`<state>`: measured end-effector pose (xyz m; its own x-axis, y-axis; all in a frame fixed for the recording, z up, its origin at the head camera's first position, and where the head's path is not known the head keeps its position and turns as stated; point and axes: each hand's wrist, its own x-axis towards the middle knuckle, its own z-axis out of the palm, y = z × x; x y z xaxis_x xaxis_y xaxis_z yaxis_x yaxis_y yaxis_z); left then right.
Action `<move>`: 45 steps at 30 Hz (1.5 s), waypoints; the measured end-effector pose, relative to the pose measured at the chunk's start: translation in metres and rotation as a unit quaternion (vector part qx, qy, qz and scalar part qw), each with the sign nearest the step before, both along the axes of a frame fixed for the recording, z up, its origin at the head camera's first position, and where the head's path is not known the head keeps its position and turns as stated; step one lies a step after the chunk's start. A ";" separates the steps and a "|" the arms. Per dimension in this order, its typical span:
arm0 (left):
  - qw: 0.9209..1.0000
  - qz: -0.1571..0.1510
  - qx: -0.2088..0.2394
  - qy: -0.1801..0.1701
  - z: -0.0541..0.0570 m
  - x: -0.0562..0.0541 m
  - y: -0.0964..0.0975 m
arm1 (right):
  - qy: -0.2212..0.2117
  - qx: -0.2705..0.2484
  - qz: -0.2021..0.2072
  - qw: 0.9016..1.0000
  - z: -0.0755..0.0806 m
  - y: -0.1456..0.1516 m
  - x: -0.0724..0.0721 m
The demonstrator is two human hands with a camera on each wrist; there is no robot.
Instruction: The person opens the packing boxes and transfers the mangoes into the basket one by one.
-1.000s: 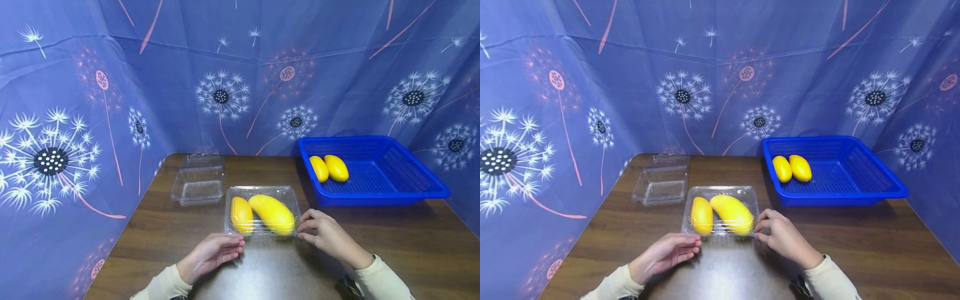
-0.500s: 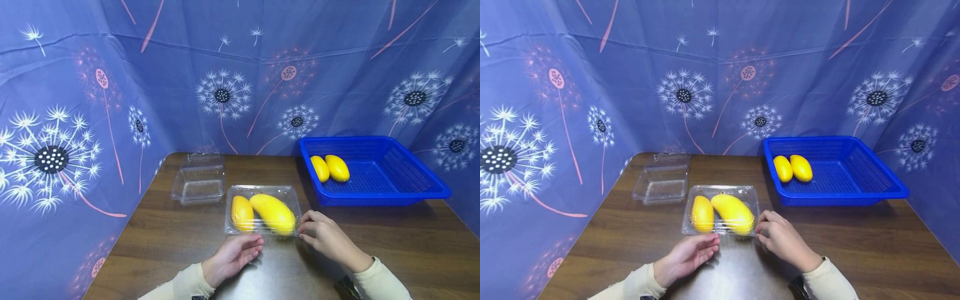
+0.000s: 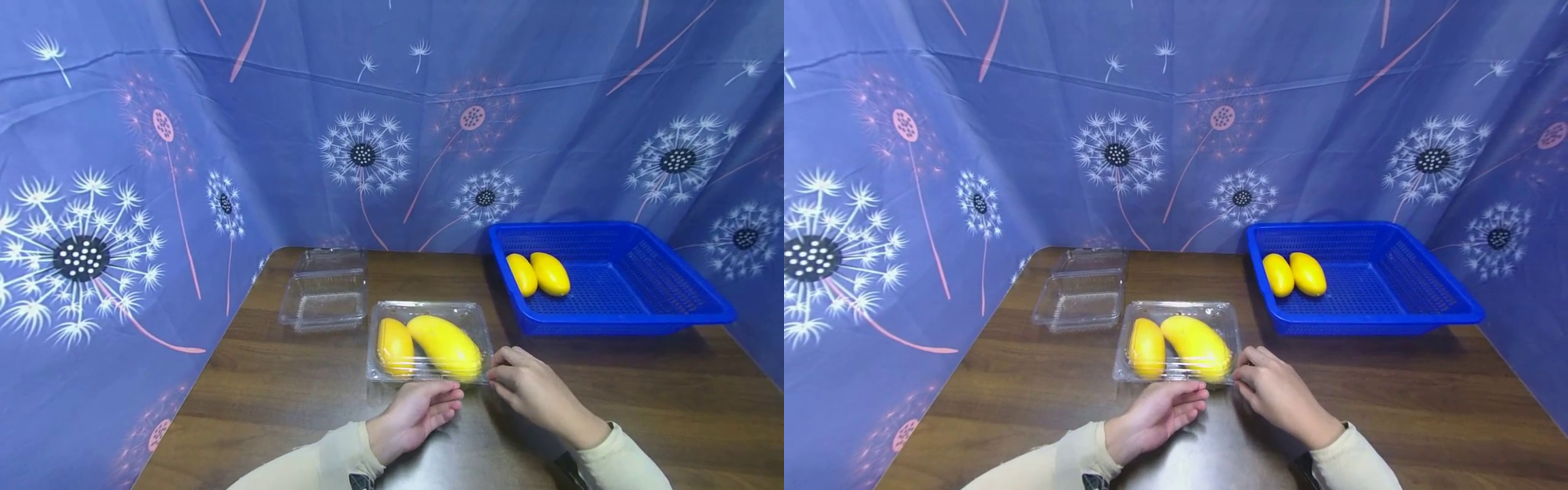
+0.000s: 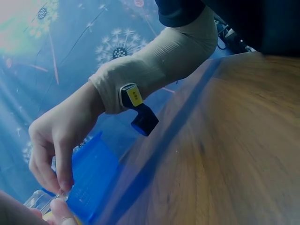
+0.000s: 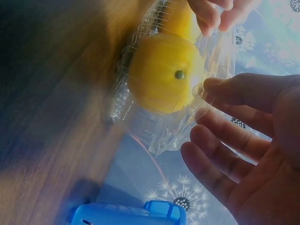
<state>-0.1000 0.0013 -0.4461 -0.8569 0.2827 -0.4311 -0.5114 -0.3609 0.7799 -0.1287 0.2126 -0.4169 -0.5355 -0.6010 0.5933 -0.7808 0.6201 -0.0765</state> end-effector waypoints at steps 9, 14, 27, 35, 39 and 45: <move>1.000 0.007 -0.003 -0.007 -0.001 0.000 0.015 | 0.031 0.013 0.002 0.999 -0.004 -0.004 0.002; 1.000 0.010 -0.003 -0.007 -0.001 -0.002 0.022 | 0.045 0.015 0.010 0.999 -0.005 -0.006 0.001; 1.000 0.000 -0.004 0.005 -0.001 -0.004 0.032 | 0.054 0.050 -0.003 0.997 -0.003 -0.012 0.004; 1.000 0.002 -0.005 -0.006 -0.004 -0.005 0.042 | 0.048 0.072 -0.009 0.996 -0.006 -0.015 0.005; 1.000 0.013 -0.008 -0.003 -0.005 -0.003 0.047 | 0.044 0.070 -0.004 0.997 -0.007 -0.014 0.005; 1.000 0.018 -0.009 0.004 0.000 -0.002 0.053 | 0.030 0.064 0.012 0.997 -0.007 -0.014 0.005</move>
<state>-0.1017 0.0547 -0.4461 -0.8697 0.2434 -0.4295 -0.4924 -0.3652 0.7901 -0.1234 0.1983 -0.4235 -0.4865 -0.6858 0.5413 -0.7960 0.6033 0.0489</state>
